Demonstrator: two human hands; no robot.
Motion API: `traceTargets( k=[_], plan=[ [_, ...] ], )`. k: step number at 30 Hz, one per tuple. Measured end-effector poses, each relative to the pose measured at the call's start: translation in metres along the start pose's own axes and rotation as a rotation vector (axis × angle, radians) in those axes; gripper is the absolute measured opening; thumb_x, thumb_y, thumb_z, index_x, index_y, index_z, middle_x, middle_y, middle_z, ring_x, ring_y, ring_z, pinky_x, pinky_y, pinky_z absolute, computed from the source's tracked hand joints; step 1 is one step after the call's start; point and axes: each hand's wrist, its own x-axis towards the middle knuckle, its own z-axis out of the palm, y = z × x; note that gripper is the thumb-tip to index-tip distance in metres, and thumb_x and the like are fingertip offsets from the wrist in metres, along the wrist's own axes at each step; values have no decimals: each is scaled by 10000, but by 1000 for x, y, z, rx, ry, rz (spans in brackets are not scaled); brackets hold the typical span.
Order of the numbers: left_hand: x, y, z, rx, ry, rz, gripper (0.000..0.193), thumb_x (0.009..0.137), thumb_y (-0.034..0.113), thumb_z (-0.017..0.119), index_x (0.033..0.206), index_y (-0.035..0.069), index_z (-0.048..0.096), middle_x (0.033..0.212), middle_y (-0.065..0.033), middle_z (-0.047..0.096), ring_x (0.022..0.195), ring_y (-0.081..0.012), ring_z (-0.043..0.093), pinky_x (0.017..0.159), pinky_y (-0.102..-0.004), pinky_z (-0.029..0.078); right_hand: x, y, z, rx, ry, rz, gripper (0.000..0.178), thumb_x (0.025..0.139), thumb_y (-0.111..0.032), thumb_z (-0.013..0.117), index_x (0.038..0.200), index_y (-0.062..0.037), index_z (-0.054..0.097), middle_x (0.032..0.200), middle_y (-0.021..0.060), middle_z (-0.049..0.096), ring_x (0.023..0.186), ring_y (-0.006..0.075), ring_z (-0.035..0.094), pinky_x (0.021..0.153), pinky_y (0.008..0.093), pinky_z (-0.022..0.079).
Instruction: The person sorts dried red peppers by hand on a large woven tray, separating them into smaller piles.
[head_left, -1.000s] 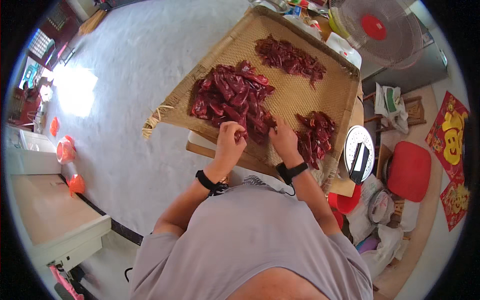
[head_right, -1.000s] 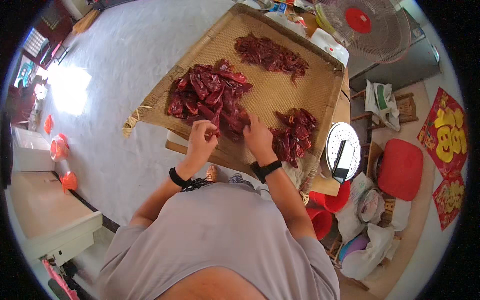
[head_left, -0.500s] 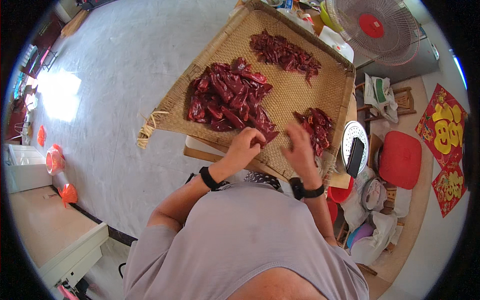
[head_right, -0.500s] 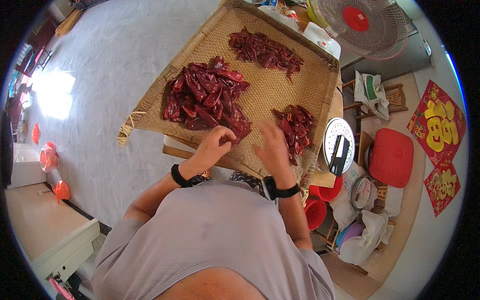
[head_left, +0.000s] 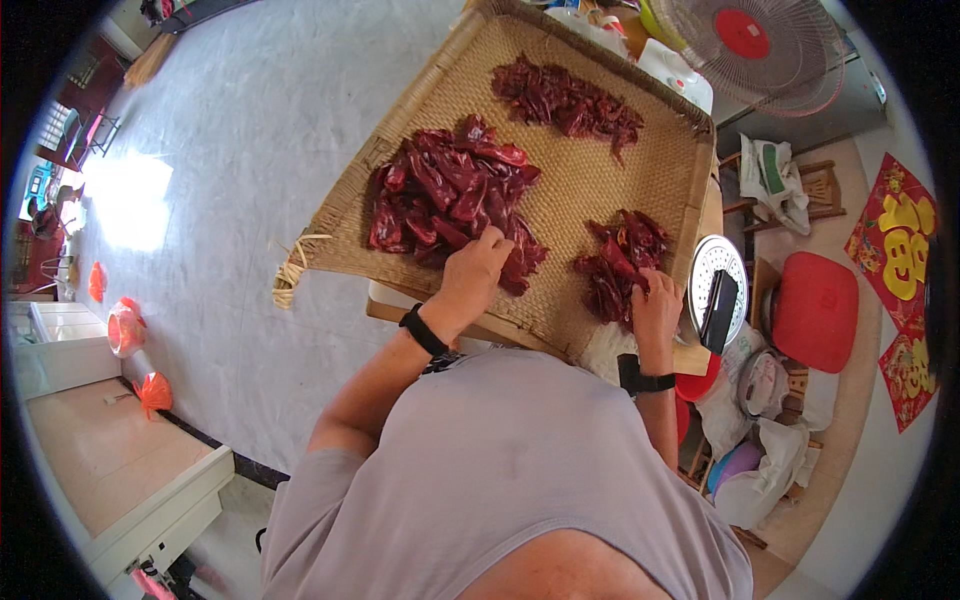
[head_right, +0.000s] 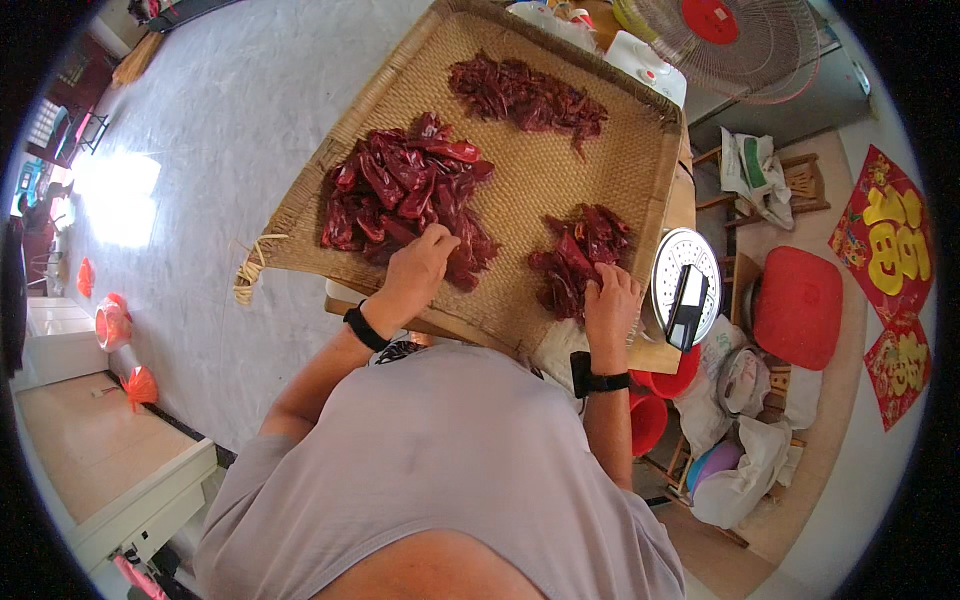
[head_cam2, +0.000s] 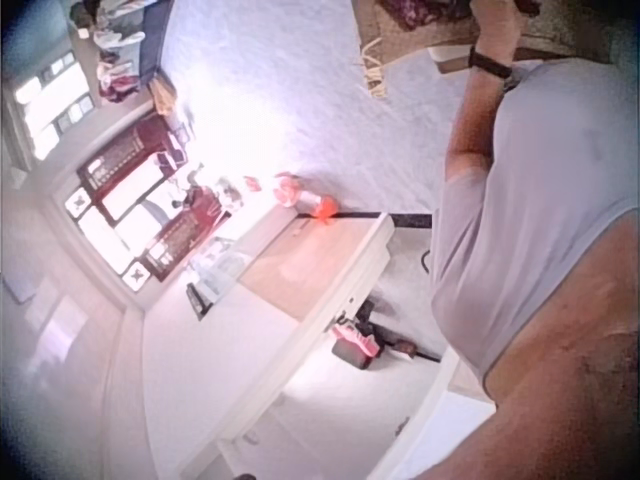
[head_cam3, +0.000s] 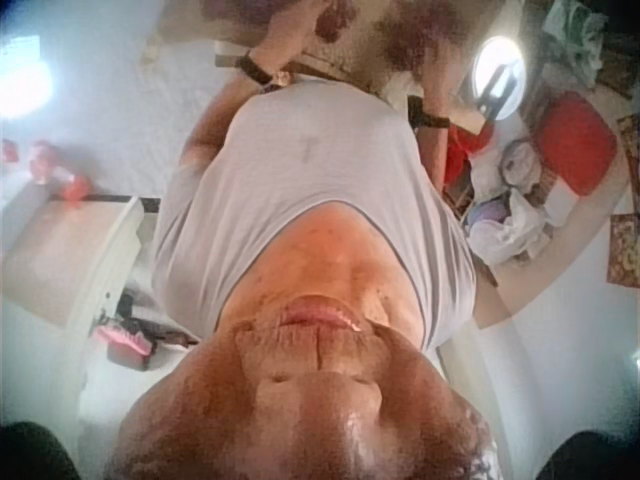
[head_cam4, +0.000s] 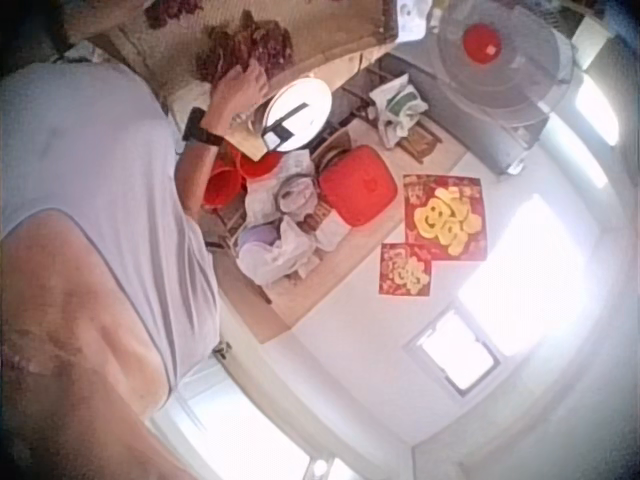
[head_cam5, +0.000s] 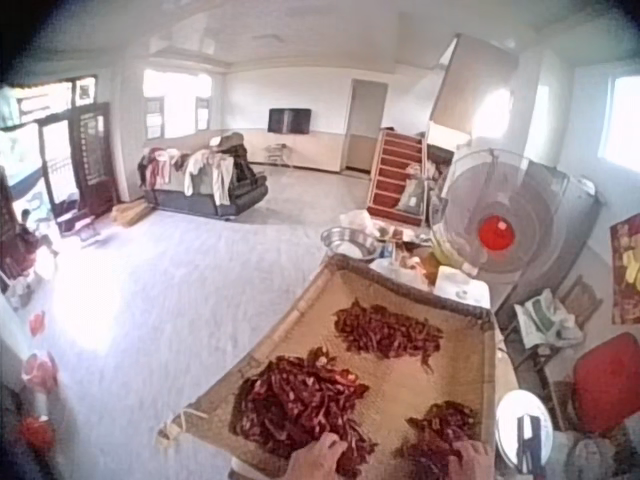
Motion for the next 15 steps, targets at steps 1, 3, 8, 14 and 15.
traceTargets(
  k=[1, 3, 8, 14, 15],
  plan=[
    [0, 1, 0, 2, -5, -2, 303, 845, 36, 557, 1146, 63, 546, 1104, -99, 519, 897, -324, 593, 707, -417, 510, 0, -4, -3, -12, -22, 42, 343, 790, -92, 666, 1130, -84, 625, 1149, 134, 603, 1102, 328, 525, 981, 431, 393],
    [-1, 4, -1, -8, -4, -131, 232, 840, 56, 578, 1071, 71, 559, 1035, -102, 524, 887, -327, 595, 700, -430, 507, 1, -18, -8, -2, 46, -20, 373, 786, -87, 676, 1152, -75, 608, 1176, 136, 585, 1081, 316, 544, 961, 417, 418],
    [5, 27, -13, -95, -43, -76, 182, 832, 103, 605, 1009, 88, 567, 992, -92, 539, 861, -327, 596, 686, -424, 508, 5, -74, -12, 860, -304, -31, 458, 807, -77, 696, 1238, -43, 544, 1236, 133, 543, 957, 225, 611, 806, 323, 509],
    [14, 48, -2, -120, -24, -11, 218, 843, 192, 640, 1030, 92, 586, 973, -93, 538, 824, -323, 605, 676, -413, 511, 13, -89, 7, 889, -283, -238, 335, 820, 3, 658, 1147, -23, 587, 1140, 134, 600, 924, 240, 625, 752, 322, 509],
    [15, 47, -2, -118, -29, -7, 218, 843, 192, 640, 1030, 92, 586, 973, -93, 538, 824, -323, 605, 676, -413, 511, 15, -80, 9, 814, -203, -188, 298, 819, 6, 651, 1111, -19, 597, 1123, 136, 602, 934, 265, 615, 765, 336, 506]
  ],
)
